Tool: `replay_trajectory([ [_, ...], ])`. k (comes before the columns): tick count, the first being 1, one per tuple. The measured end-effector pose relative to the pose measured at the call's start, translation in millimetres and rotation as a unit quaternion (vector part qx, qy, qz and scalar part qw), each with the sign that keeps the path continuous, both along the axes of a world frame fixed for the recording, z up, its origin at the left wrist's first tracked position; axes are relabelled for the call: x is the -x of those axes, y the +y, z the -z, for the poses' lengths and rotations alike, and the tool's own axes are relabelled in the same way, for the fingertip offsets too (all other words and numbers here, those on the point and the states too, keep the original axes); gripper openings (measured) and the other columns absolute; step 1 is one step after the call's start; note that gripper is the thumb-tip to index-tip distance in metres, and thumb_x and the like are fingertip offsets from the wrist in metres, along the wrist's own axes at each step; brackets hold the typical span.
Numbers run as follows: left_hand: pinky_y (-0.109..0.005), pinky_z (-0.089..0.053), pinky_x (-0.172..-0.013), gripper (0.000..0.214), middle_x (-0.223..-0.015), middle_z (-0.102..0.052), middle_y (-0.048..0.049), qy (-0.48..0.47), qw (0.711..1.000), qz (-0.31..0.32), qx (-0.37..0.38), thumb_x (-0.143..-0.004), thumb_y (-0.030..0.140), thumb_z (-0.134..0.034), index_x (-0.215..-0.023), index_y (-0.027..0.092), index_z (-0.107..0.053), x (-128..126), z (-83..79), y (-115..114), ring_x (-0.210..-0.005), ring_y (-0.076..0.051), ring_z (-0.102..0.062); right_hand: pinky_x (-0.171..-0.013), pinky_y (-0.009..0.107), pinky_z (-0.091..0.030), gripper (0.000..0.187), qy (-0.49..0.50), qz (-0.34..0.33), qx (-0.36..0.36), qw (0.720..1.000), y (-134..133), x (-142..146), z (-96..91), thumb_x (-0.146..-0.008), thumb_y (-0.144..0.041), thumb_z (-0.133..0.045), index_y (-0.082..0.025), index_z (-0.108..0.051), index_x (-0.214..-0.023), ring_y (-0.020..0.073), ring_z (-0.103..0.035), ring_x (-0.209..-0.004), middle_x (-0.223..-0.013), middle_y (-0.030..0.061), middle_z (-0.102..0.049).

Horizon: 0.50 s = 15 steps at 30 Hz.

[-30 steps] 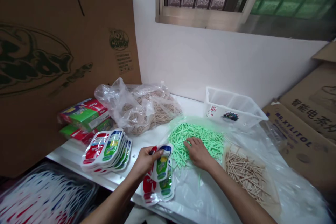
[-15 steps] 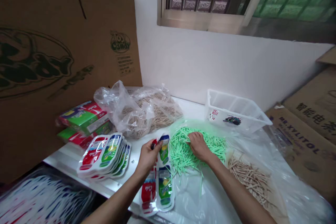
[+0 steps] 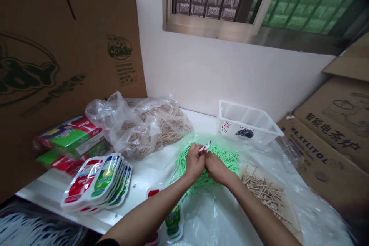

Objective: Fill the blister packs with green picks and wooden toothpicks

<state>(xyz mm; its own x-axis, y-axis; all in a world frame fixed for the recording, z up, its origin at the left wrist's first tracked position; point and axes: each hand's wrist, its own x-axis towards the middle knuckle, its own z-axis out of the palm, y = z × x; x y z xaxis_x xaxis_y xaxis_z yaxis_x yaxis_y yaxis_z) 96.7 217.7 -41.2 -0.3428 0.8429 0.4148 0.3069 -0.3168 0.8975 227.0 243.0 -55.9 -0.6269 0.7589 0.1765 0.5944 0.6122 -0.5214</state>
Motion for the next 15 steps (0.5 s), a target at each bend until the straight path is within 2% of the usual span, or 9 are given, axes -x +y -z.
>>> replay_trajectory([
  [3,-0.025,-0.037,-0.067,0.010,-0.072,-0.053,0.0001,-0.035,0.999,-0.019,0.002,-0.078,0.023,-0.056,-0.075,0.019,-0.065,-3.4,2.3,4.6,-0.071,-0.015,-0.051,-0.072,0.031,-0.040,0.012,0.117,0.038,0.086,0.989,0.1,-4.8,2.1,-0.081,-0.030,-0.052,-0.018,-0.053,-0.079,0.0181,-0.052,-0.071,-0.071,0.0024,-0.056],
  [6,-0.025,-0.038,-0.068,0.016,-0.074,-0.053,-0.0001,-0.096,0.993,-0.074,0.012,-0.080,0.032,-0.054,-0.077,0.018,-0.062,-3.6,3.3,8.7,-0.072,-0.015,-0.050,-0.064,0.030,-0.044,0.030,0.271,0.100,0.158,0.944,-4.2,-1.1,2.5,-0.086,-0.049,-0.041,-0.021,-0.049,-0.078,0.0150,-0.051,-0.059,-0.063,-0.0020,-0.051],
  [8,-0.024,-0.039,-0.064,0.022,-0.070,-0.053,0.0009,-0.145,0.984,-0.098,0.027,-0.081,0.038,-0.053,-0.077,0.017,-0.058,-10.8,5.7,8.6,-0.067,-0.014,-0.051,-0.065,0.031,-0.047,0.042,0.377,0.146,0.188,0.895,-10.3,10.3,2.9,-0.086,-0.059,-0.029,-0.022,-0.047,-0.078,0.0147,-0.053,-0.062,-0.067,-0.0012,-0.053],
  [10,-0.023,-0.040,-0.057,0.027,-0.065,-0.052,0.0024,-0.195,0.974,-0.104,0.044,-0.082,0.042,-0.050,-0.078,0.017,-0.055,-23.1,9.0,6.1,-0.058,-0.012,-0.050,-0.072,0.033,-0.048,0.048,0.456,0.179,0.204,0.848,-19.4,26.6,4.3,-0.084,-0.065,-0.026,-0.022,-0.047,-0.080,0.0157,-0.057,-0.071,-0.074,0.0007,-0.057],
  [12,-0.022,-0.041,-0.054,0.028,-0.061,-0.052,0.0034,-0.234,0.965,-0.100,0.057,-0.082,0.045,-0.049,-0.079,0.017,-0.053,-34.6,11.2,2.6,-0.053,-0.011,-0.050,-0.078,0.034,-0.048,0.049,0.517,0.203,0.233,0.798,-32.0,43.2,7.2,-0.081,-0.067,-0.031,-0.021,-0.049,-0.082,0.0174,-0.060,-0.079,-0.080,0.0025,-0.061],
  [15,-0.022,-0.042,-0.056,0.027,-0.062,-0.054,0.0028,-0.263,0.957,-0.100,0.064,-0.079,0.043,-0.052,-0.077,0.016,-0.055,-40.6,11.0,-1.7,-0.056,-0.011,-0.050,-0.081,0.034,-0.048,0.043,0.588,0.242,0.321,0.702,-54.0,59.8,13.3,-0.079,-0.060,-0.045,-0.020,-0.054,-0.091,0.0198,-0.061,-0.090,-0.087,0.0035,-0.065],
])
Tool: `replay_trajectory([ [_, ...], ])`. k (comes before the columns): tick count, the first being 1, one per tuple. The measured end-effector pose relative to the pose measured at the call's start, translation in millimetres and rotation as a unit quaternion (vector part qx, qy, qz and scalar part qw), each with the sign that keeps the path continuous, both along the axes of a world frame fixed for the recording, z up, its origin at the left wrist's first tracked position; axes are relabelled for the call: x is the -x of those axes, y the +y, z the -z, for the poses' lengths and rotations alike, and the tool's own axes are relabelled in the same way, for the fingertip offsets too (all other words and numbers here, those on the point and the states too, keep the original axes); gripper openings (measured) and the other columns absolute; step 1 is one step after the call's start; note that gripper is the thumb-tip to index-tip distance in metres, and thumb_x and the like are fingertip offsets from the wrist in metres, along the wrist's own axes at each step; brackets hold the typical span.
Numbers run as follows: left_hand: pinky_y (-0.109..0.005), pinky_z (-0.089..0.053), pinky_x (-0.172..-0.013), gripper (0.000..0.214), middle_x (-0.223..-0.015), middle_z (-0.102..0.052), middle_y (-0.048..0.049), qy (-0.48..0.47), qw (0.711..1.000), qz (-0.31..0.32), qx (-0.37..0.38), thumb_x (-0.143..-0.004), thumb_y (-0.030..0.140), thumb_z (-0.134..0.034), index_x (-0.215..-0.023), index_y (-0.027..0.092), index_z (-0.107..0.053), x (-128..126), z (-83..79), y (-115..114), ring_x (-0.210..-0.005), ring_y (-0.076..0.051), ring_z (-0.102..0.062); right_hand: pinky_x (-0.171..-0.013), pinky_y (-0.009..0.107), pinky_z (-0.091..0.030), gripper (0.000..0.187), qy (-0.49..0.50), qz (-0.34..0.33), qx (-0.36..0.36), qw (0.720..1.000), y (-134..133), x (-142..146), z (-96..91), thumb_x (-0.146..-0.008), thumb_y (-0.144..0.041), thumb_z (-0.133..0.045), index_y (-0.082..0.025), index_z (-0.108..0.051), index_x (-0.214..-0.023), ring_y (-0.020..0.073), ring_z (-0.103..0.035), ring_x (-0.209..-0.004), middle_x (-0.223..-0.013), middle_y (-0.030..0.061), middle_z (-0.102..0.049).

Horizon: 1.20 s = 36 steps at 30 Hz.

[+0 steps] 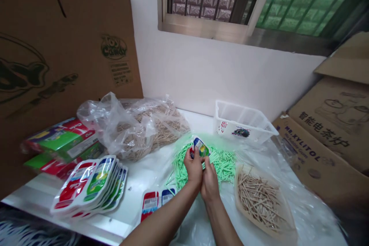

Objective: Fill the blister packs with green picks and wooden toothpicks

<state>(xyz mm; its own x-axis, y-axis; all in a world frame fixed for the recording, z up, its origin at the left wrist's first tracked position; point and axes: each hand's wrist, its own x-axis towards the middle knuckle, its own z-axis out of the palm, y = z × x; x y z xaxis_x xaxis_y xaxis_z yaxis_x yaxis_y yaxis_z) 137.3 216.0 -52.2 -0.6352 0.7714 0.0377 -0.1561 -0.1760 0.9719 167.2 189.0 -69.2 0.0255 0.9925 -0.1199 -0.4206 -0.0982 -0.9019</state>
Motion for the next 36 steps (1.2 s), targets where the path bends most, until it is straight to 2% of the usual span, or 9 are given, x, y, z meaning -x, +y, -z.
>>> replay_trajectory([
  [2,-0.022,-0.042,-0.059,0.026,-0.065,-0.056,0.0017,-0.009,1.000,0.004,-0.002,-0.078,0.042,-0.055,-0.076,0.016,-0.058,3.7,-1.6,-1.7,-0.059,-0.012,-0.051,-0.083,0.033,-0.047,0.041,0.021,-0.001,0.025,0.999,-11.7,1.3,2.8,-0.080,-0.055,-0.049,-0.019,-0.056,-0.098,0.0202,-0.060,-0.096,-0.090,0.0036,-0.066],
  [6,-0.022,-0.041,-0.057,0.027,-0.062,-0.057,0.0015,-0.021,0.999,0.034,-0.015,-0.075,0.042,-0.057,-0.073,0.015,-0.060,20.7,-6.1,-4.1,-0.058,-0.012,-0.051,-0.079,0.029,-0.047,0.036,-0.136,-0.073,-0.077,0.985,-16.7,-23.1,0.7,-0.084,-0.050,-0.046,-0.019,-0.056,-0.100,0.0181,-0.060,-0.089,-0.087,0.0028,-0.065],
  [9,-0.021,-0.041,-0.055,0.026,-0.063,-0.057,0.0029,-0.027,0.998,0.054,-0.026,-0.074,0.041,-0.059,-0.073,0.015,-0.059,38.7,-10.9,-5.8,-0.057,-0.011,-0.050,-0.060,0.027,-0.048,0.036,-0.352,-0.133,-0.090,0.922,-10.7,-57.4,-1.6,-0.088,-0.050,-0.035,-0.019,-0.051,-0.097,0.0152,-0.058,-0.063,-0.072,-0.0008,-0.059],
  [12,-0.020,-0.041,-0.056,0.023,-0.065,-0.056,0.0042,-0.031,0.998,0.055,-0.025,-0.069,0.037,-0.064,-0.074,0.015,-0.058,58.4,-15.0,-9.0,-0.058,-0.010,-0.050,-0.055,0.026,-0.046,0.037,-0.537,-0.156,-0.037,0.828,-11.8,-89.3,3.3,-0.092,-0.046,-0.021,-0.019,-0.046,-0.094,0.0157,-0.057,-0.060,-0.073,0.0012,-0.059],
  [16,-0.020,-0.041,-0.053,0.023,-0.058,-0.052,0.0064,-0.044,0.997,0.065,-0.006,-0.062,0.033,-0.069,-0.069,0.015,-0.056,75.9,-16.0,-18.9,-0.052,-0.008,-0.047,-0.070,0.031,-0.044,0.024,-0.614,-0.202,0.005,0.763,-36.0,-103.8,20.2,-0.090,-0.034,-0.032,-0.017,-0.048,-0.087,0.0217,-0.062,-0.080,-0.083,0.0106,-0.064],
  [23,-0.023,-0.045,-0.052,0.026,-0.060,-0.058,0.0031,-0.058,0.992,0.107,0.021,-0.061,0.034,-0.070,-0.073,0.012,-0.061,78.4,-12.6,-36.4,-0.052,-0.011,-0.053,-0.074,0.041,-0.043,0.023,-0.690,-0.242,0.059,0.679,-68.7,-76.7,43.2,-0.088,-0.024,-0.036,-0.010,-0.050,-0.098,0.0300,-0.064,-0.088,-0.090,0.0233,-0.066],
  [28,-0.026,-0.048,-0.054,0.033,-0.059,-0.060,0.0010,-0.041,0.987,0.150,0.029,-0.059,0.037,-0.074,-0.077,0.012,-0.064,84.5,-9.5,-40.6,-0.054,-0.013,-0.056,-0.074,0.037,-0.044,0.016,-0.666,-0.282,0.042,0.689,-69.5,-87.6,35.6,-0.086,-0.023,-0.038,-0.013,-0.049,-0.089,0.0272,-0.064,-0.087,-0.091,0.0212,-0.066],
  [31,-0.028,-0.048,-0.055,0.033,-0.059,-0.062,-0.0015,-0.031,0.983,0.175,0.036,-0.061,0.039,-0.073,-0.076,0.011,-0.065,86.9,-6.8,-44.1,-0.054,-0.015,-0.057,-0.056,0.028,-0.046,0.020,-0.625,-0.306,0.052,0.716,-72.9,-99.3,27.8,-0.089,-0.024,-0.026,-0.016,-0.043,-0.090,0.0184,-0.065,-0.061,-0.074,0.0096,-0.065],
  [36,-0.026,-0.045,-0.050,0.028,-0.056,-0.061,-0.0025,-0.007,0.983,0.180,0.030,-0.064,0.040,-0.070,-0.070,0.013,-0.067,82.4,-2.1,-46.8,-0.051,-0.015,-0.054,-0.040,0.021,-0.040,0.022,-0.466,-0.283,0.068,0.836,-73.0,-104.7,13.1,-0.091,-0.039,-0.020,-0.022,-0.035,-0.090,0.0123,-0.055,-0.048,-0.072,-0.0016,-0.055],
])
